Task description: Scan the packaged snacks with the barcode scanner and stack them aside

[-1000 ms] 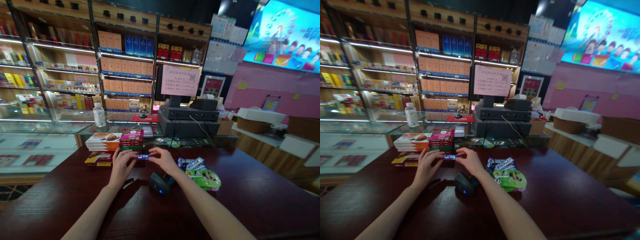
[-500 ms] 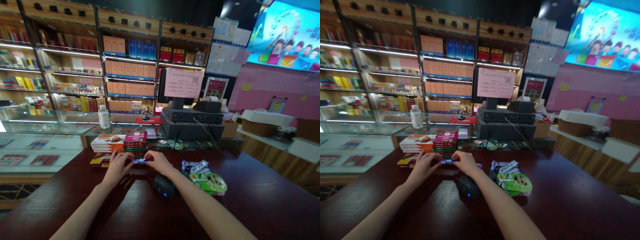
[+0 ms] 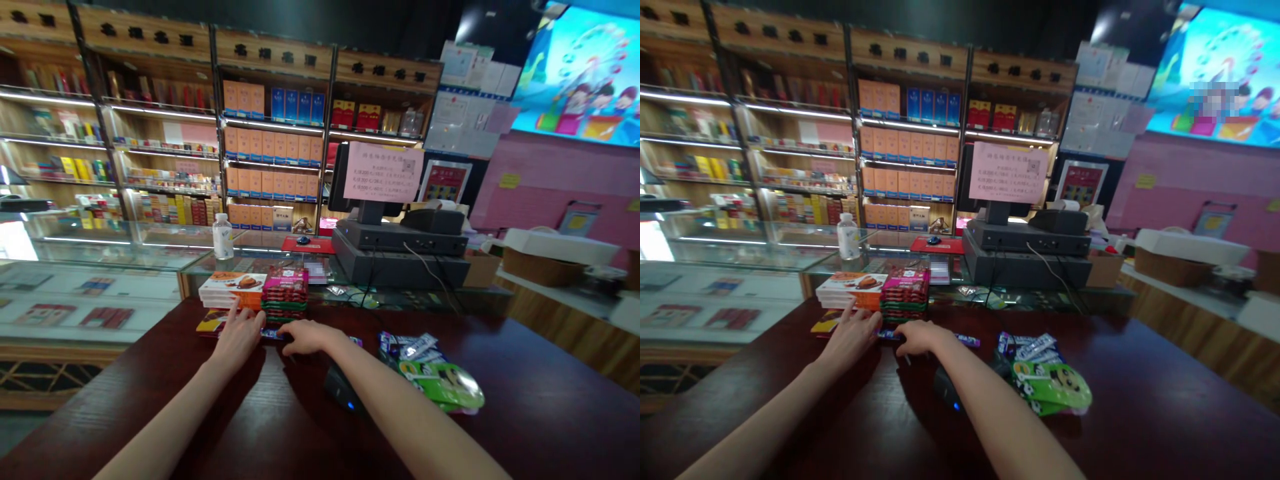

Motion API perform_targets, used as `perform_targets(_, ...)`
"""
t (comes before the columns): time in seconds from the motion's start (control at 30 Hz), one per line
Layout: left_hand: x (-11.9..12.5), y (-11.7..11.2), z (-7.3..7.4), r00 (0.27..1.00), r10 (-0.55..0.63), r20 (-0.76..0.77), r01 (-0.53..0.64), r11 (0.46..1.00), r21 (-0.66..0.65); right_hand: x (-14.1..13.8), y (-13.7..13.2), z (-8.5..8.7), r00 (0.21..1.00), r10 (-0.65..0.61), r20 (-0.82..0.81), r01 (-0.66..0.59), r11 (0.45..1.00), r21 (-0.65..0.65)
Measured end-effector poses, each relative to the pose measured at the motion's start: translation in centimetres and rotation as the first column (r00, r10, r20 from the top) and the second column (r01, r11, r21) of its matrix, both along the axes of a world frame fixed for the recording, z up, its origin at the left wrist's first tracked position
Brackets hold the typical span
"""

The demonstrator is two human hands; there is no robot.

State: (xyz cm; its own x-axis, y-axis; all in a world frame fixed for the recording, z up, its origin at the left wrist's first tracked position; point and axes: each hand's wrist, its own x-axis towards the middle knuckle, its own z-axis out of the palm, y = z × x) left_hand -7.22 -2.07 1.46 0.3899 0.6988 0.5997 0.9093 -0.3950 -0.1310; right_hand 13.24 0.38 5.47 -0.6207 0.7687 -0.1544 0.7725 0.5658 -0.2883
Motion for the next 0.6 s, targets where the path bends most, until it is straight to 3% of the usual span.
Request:
perform_targets(0.2,0.2,0.4,-0.2,1.000,-0.013,0.022,0.014,1.000,-0.010,-0.8,0.4,-0.5,0.998,0.030,0.055,-0.030,1.000,-0.009)
perform_targets(0.43,0.7,0.1,0.1,0.979,0.147,-0.141,-0.152,0.988,-0.022,-1.1,0.4,-0.9,0.992,0.078,0.096,-0.084,0.995,0.057)
perform_targets(0.6,0.9,-0.9,0.2,0.975,0.155,-0.162,-0.160,0.987,-0.022,-1.4,0.2,-1.0,0.992,0.081,0.097,-0.088,0.994,0.068)
